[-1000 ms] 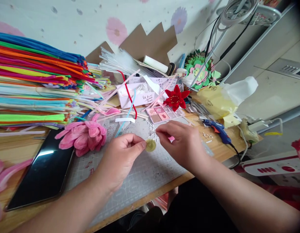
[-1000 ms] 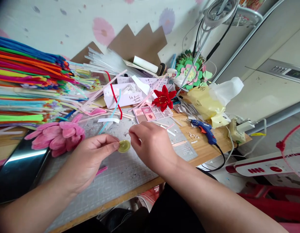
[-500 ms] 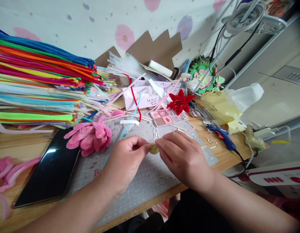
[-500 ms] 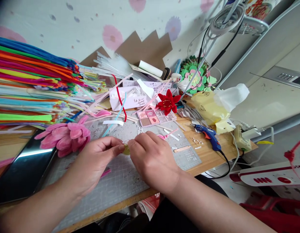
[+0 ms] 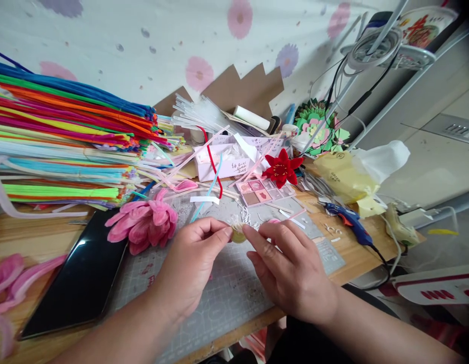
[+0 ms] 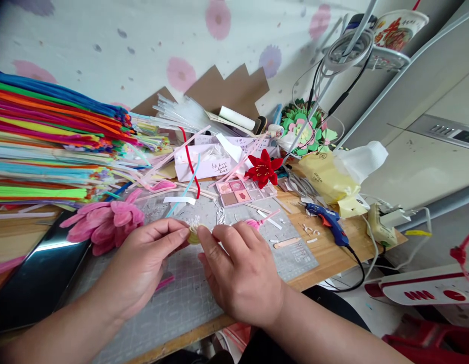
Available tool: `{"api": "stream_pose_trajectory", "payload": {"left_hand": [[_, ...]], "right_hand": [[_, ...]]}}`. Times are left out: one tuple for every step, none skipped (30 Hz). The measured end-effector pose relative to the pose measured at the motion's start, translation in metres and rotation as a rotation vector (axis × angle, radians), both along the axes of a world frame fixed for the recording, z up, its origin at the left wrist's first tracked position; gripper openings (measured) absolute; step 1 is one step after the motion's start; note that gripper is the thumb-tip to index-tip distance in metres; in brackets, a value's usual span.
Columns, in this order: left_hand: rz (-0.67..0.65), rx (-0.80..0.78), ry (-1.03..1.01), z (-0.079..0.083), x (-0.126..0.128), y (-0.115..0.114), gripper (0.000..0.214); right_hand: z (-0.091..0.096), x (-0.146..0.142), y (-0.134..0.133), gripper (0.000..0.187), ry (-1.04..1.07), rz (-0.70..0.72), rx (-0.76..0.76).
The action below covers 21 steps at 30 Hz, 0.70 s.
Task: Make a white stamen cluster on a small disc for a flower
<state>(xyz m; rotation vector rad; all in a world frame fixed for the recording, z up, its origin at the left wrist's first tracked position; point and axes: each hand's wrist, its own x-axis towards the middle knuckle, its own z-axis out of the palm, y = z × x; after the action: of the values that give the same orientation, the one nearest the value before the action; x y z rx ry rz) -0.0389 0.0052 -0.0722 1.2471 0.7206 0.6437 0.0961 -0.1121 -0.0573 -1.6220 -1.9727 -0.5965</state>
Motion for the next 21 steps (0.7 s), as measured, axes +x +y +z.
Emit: {"api": "stream_pose_trajectory", "payload": {"left_hand": [[0.002,-0.001,-0.002,-0.0003,-0.0003,0.0002,0.016],[0.002,-0.001,-0.004,-0.0006,-0.0004,0.0002,0.016],[0.001,-0.002,-0.006,-0.0009,-0.0004,0.0002,0.015],[-0.002,0.001,-0.011,-0.0012,-0.0004,0.0,0.015],[-0.006,0.007,-0.019,-0.0013,-0.0003,-0.0002,0.015],[-0.01,0.01,-0.03,-0.0013,-0.0002,-0.0005,0.015],[-0.013,0.01,-0.042,-0.001,-0.0002,-0.0008,0.016],[-0.016,0.01,-0.054,-0.0006,-0.0002,-0.001,0.016],[-0.016,0.009,-0.063,0.0,-0.0002,-0.0012,0.016],[-0.014,0.006,-0.068,0.0006,-0.0003,-0.0013,0.016],[-0.011,0.0,-0.069,0.0013,-0.0004,-0.0013,0.015],[-0.005,-0.004,-0.069,0.002,-0.0005,-0.0012,0.015],[0.0,-0.007,-0.067,0.0025,-0.0006,-0.0012,0.015],[0.004,-0.009,-0.066,0.0029,-0.0008,-0.0011,0.015],[0.008,-0.011,-0.067,0.0032,-0.0009,-0.0011,0.015],[0.01,-0.011,-0.071,0.0033,-0.0011,-0.0011,0.015],[0.009,-0.008,-0.078,0.0032,-0.0013,-0.0012,0.014],[0.007,-0.001,-0.086,0.0031,-0.0015,-0.0013,0.014],[0.003,0.007,-0.094,0.0028,-0.0018,-0.0015,0.014],[-0.002,0.017,-0.101,0.0026,-0.0021,-0.0015,0.014],[-0.009,0.029,-0.106,0.0026,-0.0023,-0.0015,0.014]], "right_hand": [[-0.0006,0.0006,-0.0009,0.033,0.003,0.006,0.014],[-0.0011,0.0011,-0.0014,0.034,0.006,0.006,0.018],[-0.0013,0.0014,-0.0014,0.036,0.008,0.002,0.011],[-0.0014,0.0017,-0.0012,0.036,0.009,-0.003,0.001],[-0.0015,0.0018,-0.0006,0.036,0.007,-0.006,-0.012],[-0.0015,0.0019,0.0,0.036,0.003,-0.008,-0.021],[-0.0017,0.0019,0.0007,0.036,-0.004,-0.006,-0.026],[-0.0019,0.0019,0.0011,0.036,-0.011,-0.004,-0.026],[-0.0023,0.0019,0.0012,0.036,-0.016,-0.004,-0.028],[-0.0027,0.002,0.001,0.037,-0.018,-0.001,-0.025],[-0.0033,0.0023,0.0006,0.038,-0.011,0.002,-0.022],[-0.0038,0.0027,0.0001,0.039,0.001,0.01,-0.011],[-0.0043,0.0033,-0.0004,0.04,0.019,0.02,0.002],[-0.0048,0.0039,-0.0008,0.04,0.037,0.032,0.022],[-0.0052,0.0045,-0.0008,0.04,0.049,0.045,0.045],[-0.0056,0.0051,-0.0004,0.04,0.052,0.053,0.064],[-0.0059,0.0055,0.0003,0.04,0.047,0.057,0.07],[-0.0063,0.0059,0.0011,0.04,0.033,0.057,0.066],[-0.0066,0.0061,0.0019,0.04,0.019,0.054,0.052],[-0.0067,0.0062,0.0025,0.041,0.008,0.048,0.035],[-0.0066,0.0062,0.0026,0.041,0.002,0.045,0.019]]}}
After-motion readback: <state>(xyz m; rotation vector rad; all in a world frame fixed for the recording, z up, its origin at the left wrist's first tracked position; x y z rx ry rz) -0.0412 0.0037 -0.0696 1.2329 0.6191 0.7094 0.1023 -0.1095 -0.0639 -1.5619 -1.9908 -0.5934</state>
